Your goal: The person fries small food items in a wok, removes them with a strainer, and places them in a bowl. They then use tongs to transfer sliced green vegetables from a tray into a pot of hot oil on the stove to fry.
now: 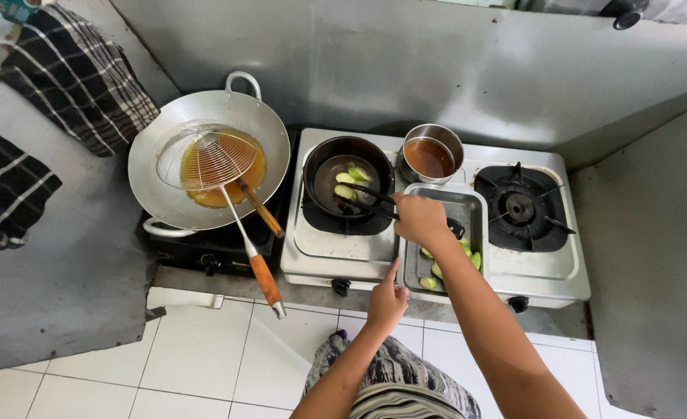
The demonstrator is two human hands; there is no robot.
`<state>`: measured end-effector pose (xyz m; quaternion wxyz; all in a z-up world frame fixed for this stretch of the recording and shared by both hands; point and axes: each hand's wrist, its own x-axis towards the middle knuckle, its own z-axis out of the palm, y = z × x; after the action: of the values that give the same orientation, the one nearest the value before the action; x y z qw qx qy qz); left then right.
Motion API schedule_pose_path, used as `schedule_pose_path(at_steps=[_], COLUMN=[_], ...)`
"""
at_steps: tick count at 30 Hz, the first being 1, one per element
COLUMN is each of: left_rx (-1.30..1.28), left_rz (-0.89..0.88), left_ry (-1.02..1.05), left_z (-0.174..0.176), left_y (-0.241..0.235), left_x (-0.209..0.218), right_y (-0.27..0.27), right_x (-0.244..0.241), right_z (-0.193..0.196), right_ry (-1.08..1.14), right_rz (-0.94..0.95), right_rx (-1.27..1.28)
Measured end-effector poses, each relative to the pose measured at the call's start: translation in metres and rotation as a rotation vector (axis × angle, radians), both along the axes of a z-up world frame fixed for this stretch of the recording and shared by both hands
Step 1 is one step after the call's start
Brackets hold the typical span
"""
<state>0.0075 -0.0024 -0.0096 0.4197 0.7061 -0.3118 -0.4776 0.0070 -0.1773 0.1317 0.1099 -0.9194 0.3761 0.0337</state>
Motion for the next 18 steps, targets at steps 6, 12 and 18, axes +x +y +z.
schedule_pose_path(at_steps=[6,12,18], left_rx=[-0.001,0.011,-0.057], left_rz=[0.002,0.021,0.050], left_ry=[-0.003,0.012,-0.004], left_z=[0.006,0.008,0.008], left_y=[0.000,-0.001,0.004], left_x=[0.001,0.001,0.000], right_y=[0.008,0.020,0.042], right_x=[-0.009,-0.041,-0.115], right_z=[0.015,0.037,0.055], right_ry=[-0.034,-0.074,-0.059], right_rz=[-0.038,-0.123,-0.241], right_rx=[0.018,0.027,0.016])
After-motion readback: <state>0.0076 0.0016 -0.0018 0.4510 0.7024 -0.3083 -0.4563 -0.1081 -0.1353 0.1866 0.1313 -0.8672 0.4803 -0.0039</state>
